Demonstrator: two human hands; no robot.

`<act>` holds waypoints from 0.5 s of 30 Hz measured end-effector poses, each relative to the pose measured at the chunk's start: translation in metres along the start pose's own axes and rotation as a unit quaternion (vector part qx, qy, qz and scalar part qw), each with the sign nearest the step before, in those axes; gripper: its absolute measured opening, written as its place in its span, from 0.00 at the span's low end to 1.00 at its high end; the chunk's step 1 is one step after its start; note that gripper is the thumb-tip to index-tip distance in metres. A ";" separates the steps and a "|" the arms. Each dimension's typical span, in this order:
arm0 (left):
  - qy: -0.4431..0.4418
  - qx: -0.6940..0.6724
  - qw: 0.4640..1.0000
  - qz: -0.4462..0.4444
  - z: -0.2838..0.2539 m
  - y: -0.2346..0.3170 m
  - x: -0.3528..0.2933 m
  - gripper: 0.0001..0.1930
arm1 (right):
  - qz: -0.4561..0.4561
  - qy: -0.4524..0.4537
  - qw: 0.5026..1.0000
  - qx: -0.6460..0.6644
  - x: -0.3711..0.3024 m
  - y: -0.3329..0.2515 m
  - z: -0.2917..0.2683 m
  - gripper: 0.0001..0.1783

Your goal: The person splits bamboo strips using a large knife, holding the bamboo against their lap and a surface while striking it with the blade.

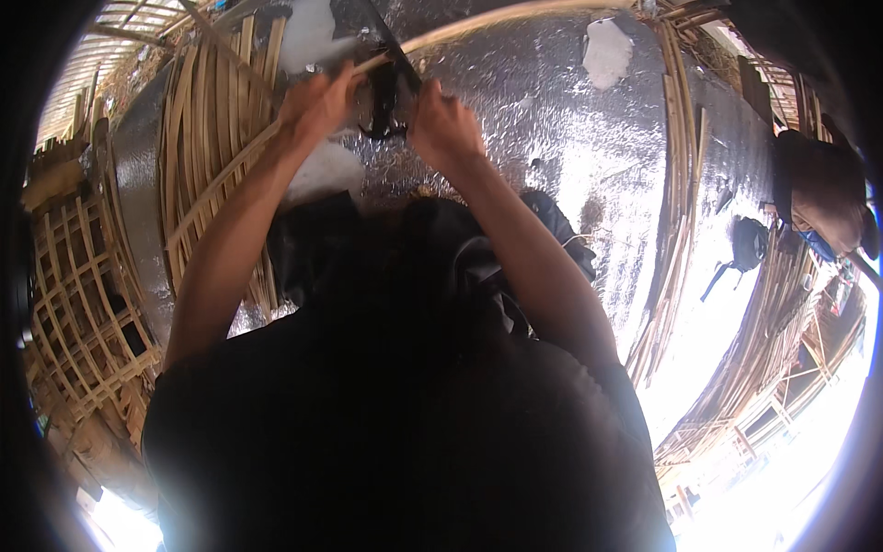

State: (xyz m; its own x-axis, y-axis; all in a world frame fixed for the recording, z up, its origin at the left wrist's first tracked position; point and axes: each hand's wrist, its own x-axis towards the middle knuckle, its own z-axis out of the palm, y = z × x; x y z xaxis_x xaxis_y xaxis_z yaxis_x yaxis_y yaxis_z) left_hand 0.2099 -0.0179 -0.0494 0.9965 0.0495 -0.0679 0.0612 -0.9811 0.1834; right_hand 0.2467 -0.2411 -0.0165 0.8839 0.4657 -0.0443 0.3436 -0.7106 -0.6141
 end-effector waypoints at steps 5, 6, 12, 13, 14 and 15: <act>-0.007 -0.017 0.999 -0.036 -0.003 0.001 0.004 0.16 | 0.025 -0.071 0.997 0.018 0.024 -0.022 -0.015 0.12; 0.009 -0.005 0.999 -0.035 -0.003 -0.003 0.003 0.16 | 0.021 -0.037 0.998 0.052 0.026 -0.041 -0.038 0.11; 0.023 -0.048 0.998 -0.039 -0.009 0.000 -0.001 0.20 | -0.057 0.200 0.977 0.042 0.033 -0.016 -0.080 0.11; 0.023 -0.057 0.997 -0.057 -0.009 -0.001 -0.002 0.21 | -0.018 0.177 0.984 0.027 0.027 0.004 -0.076 0.11; 0.021 -0.066 0.995 -0.074 -0.009 -0.003 -0.004 0.21 | 0.001 0.181 0.983 -0.017 0.020 0.025 -0.068 0.11; 0.021 -0.074 0.993 -0.094 -0.008 -0.005 -0.005 0.22 | 0.018 0.183 0.981 -0.061 0.015 0.045 -0.060 0.11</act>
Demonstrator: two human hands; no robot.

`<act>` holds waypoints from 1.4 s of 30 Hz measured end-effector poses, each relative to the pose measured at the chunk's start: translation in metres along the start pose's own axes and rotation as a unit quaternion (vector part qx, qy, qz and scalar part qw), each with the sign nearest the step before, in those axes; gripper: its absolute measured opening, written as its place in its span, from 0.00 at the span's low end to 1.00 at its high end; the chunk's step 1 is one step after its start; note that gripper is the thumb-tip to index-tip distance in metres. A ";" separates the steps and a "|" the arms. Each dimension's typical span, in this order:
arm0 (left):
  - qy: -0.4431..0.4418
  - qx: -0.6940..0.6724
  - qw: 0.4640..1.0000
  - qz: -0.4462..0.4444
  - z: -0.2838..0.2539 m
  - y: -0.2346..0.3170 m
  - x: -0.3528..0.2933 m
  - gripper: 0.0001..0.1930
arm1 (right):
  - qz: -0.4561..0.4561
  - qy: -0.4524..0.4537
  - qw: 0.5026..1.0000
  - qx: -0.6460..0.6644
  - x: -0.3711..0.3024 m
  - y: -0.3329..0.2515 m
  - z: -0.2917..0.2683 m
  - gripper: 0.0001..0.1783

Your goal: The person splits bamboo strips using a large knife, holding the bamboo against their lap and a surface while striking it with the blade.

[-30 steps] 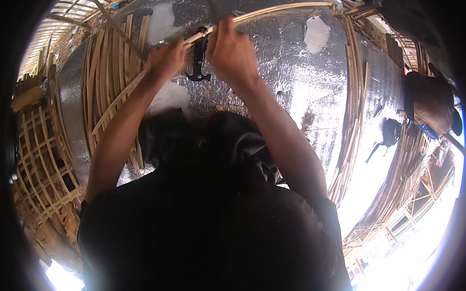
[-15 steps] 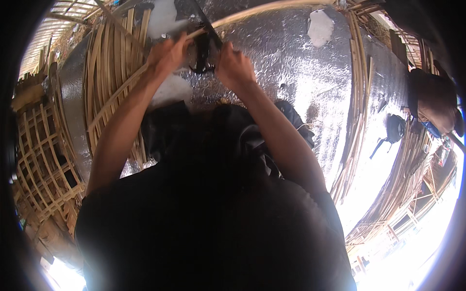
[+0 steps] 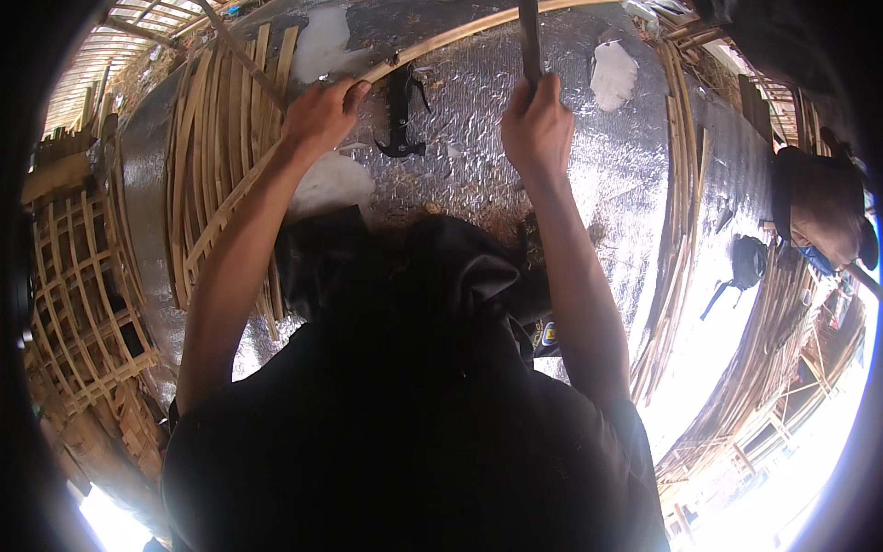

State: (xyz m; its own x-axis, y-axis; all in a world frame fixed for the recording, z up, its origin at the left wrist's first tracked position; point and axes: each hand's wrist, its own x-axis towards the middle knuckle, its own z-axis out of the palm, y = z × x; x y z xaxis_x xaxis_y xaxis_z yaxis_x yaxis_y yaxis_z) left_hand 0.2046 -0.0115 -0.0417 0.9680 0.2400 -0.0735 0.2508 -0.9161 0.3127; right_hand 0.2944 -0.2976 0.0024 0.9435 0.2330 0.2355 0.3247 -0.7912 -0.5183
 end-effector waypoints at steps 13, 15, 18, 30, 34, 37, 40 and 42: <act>-0.035 0.006 0.992 -0.120 -0.036 0.011 -0.008 0.24 | -0.041 -0.220 0.971 -0.086 -0.029 -0.068 0.074 0.39; -0.039 0.008 0.992 -0.124 -0.040 0.012 -0.014 0.24 | 0.010 -0.292 0.956 -0.034 -0.024 -0.078 0.076 0.36; -0.033 0.004 0.991 -0.127 -0.043 0.007 -0.017 0.24 | -0.028 -0.251 0.967 0.036 -0.029 -0.065 0.083 0.29; 0.180 0.003 0.983 0.029 -0.010 -0.017 -0.025 0.18 | 0.022 -0.340 0.866 0.367 -0.073 -0.066 0.007 0.12; 0.030 -0.523 0.851 -0.033 -0.048 0.006 -0.042 0.19 | -0.168 -0.154 0.940 0.254 -0.075 -0.083 -0.016 0.17; -0.036 -0.618 0.783 0.057 -0.074 0.031 -0.063 0.20 | -0.188 -0.120 0.951 0.216 -0.077 -0.094 -0.025 0.18; 0.024 -0.578 0.812 0.076 -0.083 0.050 -0.070 0.23 | -0.201 -0.073 0.954 0.210 -0.076 -0.102 -0.029 0.18; 0.041 -0.590 0.803 0.070 -0.088 0.054 -0.072 0.23 | -0.177 -0.068 0.959 0.211 -0.077 -0.103 -0.033 0.18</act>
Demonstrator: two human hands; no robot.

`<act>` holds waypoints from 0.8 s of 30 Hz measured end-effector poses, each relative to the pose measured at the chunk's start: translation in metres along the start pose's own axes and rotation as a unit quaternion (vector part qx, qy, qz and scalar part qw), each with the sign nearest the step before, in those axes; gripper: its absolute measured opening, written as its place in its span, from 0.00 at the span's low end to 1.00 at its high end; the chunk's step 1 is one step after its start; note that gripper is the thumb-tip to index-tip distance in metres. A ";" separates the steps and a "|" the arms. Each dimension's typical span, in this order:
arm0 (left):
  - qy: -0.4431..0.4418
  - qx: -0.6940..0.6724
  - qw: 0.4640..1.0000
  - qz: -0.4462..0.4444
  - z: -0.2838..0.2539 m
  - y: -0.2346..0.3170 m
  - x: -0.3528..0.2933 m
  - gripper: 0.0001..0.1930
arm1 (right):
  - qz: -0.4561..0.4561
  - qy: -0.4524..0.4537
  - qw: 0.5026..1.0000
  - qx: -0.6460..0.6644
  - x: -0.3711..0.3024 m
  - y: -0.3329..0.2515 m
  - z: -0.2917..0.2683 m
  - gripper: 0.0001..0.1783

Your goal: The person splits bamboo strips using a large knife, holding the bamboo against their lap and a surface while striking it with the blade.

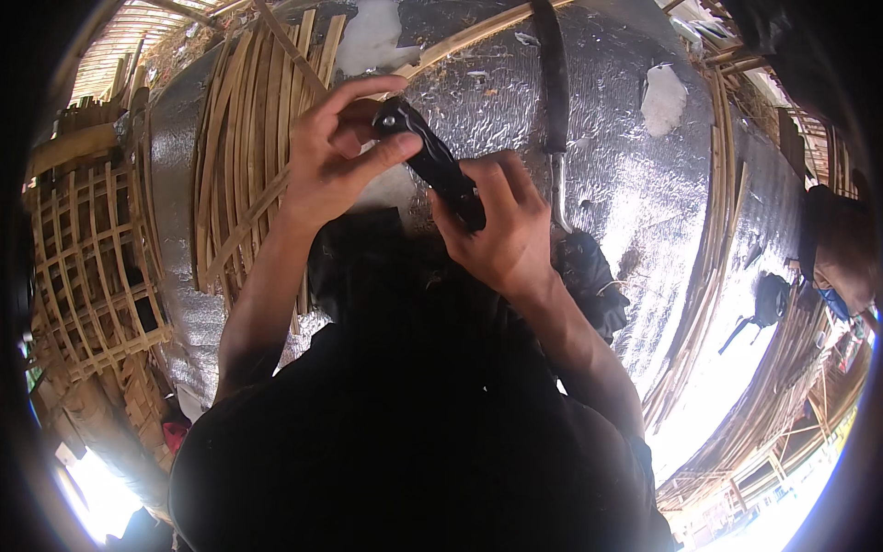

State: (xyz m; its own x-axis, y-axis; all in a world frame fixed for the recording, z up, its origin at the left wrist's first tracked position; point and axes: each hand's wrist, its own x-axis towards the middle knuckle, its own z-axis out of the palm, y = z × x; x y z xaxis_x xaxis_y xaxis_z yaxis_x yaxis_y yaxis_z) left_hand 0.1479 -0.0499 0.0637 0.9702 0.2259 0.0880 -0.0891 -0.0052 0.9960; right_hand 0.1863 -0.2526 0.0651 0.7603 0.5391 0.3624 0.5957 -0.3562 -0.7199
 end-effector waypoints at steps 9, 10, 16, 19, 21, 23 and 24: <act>-0.091 -0.024 0.992 0.089 0.002 0.026 -0.003 0.27 | 0.004 -0.106 0.975 0.195 0.000 0.001 -0.012 0.20; -0.103 -0.015 0.988 0.111 0.001 0.026 -0.003 0.28 | 0.000 -0.114 0.974 0.195 0.001 -0.001 -0.013 0.20; -0.127 -0.072 0.982 0.121 -0.001 0.021 -0.002 0.31 | 0.004 -0.142 0.967 0.212 0.000 -0.010 -0.021 0.19; -0.133 -0.092 0.983 0.087 -0.002 0.022 -0.002 0.31 | 0.002 -0.134 0.967 0.216 0.000 -0.012 -0.022 0.21; -0.121 -0.136 0.983 0.035 -0.001 0.024 -0.007 0.30 | -0.007 -0.138 0.970 0.201 0.000 -0.013 -0.025 0.21; -0.129 -0.152 0.980 -0.004 -0.005 0.024 -0.008 0.30 | -0.001 -0.128 0.974 0.187 0.000 -0.015 -0.027 0.22; -0.143 -0.146 0.979 -0.017 -0.010 0.022 -0.009 0.30 | 0.010 -0.117 0.977 0.180 0.000 -0.018 -0.029 0.22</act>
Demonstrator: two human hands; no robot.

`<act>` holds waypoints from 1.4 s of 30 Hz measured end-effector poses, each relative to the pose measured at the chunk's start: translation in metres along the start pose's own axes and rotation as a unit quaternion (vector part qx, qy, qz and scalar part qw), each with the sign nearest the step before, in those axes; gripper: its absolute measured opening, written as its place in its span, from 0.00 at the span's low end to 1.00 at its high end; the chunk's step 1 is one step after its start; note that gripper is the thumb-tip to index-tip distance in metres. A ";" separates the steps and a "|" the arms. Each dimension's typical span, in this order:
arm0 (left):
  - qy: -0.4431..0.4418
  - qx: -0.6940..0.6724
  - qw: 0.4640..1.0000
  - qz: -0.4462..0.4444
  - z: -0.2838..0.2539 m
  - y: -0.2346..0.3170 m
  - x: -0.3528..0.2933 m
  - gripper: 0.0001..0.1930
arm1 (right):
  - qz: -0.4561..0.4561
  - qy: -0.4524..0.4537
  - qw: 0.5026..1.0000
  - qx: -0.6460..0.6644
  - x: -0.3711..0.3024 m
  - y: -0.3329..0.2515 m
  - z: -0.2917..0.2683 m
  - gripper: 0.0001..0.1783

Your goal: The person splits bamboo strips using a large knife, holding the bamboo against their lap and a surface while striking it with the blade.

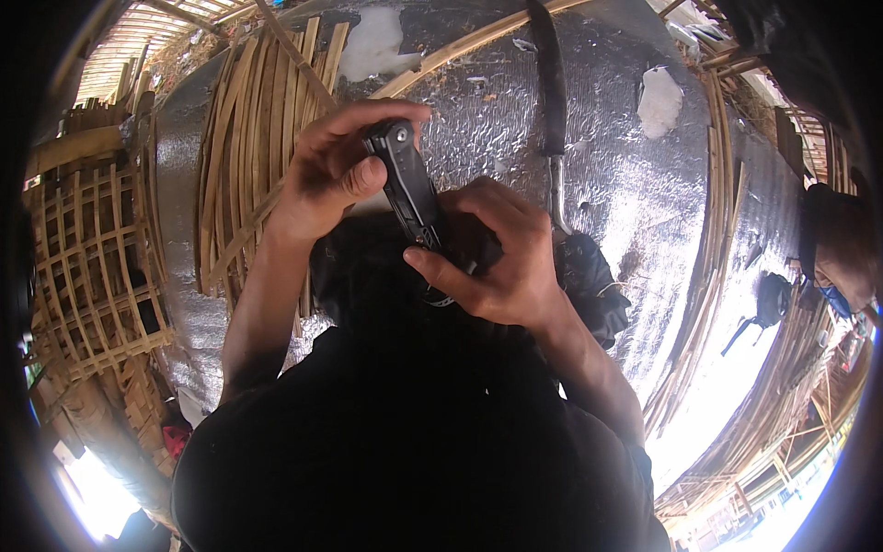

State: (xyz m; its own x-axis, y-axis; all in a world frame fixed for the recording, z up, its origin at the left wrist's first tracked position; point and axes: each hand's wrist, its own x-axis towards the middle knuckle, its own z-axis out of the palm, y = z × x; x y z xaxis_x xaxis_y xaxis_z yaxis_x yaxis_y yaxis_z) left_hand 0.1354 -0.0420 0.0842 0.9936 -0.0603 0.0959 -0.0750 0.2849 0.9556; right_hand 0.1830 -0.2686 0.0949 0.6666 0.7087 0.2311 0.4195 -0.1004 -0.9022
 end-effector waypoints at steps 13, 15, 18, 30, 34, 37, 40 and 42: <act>0.003 -0.045 0.999 -0.031 0.004 -0.006 -0.002 0.27 | 0.318 -0.075 0.854 0.405 -0.004 -0.004 -0.008 0.27; 0.002 -0.025 0.998 -0.055 0.005 -0.006 -0.001 0.24 | 0.357 -0.076 0.792 0.489 -0.006 -0.001 -0.002 0.34; 0.033 0.001 0.993 -0.115 0.003 -0.005 0.000 0.22 | 0.345 -0.035 0.781 0.520 -0.010 0.000 0.009 0.32; -0.031 0.249 0.967 -0.050 -0.019 -0.039 -0.007 0.17 | 0.188 0.031 0.979 -0.066 -0.030 0.027 0.018 0.13; 0.108 0.552 0.827 0.003 -0.049 -0.067 0.001 0.18 | 0.193 0.006 0.978 -0.080 -0.067 0.096 0.024 0.16; 0.160 0.694 0.702 0.022 -0.077 -0.095 0.015 0.16 | 0.085 -0.004 0.965 -0.248 -0.045 0.111 0.013 0.21; 0.127 0.692 0.704 -0.098 -0.086 -0.102 0.026 0.15 | 0.138 0.091 0.894 -0.416 -0.025 0.113 -0.013 0.28; 0.114 0.665 0.734 -0.077 -0.087 -0.106 0.034 0.13 | 0.187 0.070 0.865 -0.460 -0.041 0.146 -0.020 0.30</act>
State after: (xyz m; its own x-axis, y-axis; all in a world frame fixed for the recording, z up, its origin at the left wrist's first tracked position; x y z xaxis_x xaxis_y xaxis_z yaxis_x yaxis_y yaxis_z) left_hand 0.1842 0.0090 -0.0381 0.9761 0.2108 0.0533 0.1738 -0.9038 0.3911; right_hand 0.2293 -0.3261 -0.0392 0.9024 0.4223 0.0853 0.4291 -0.8631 -0.2662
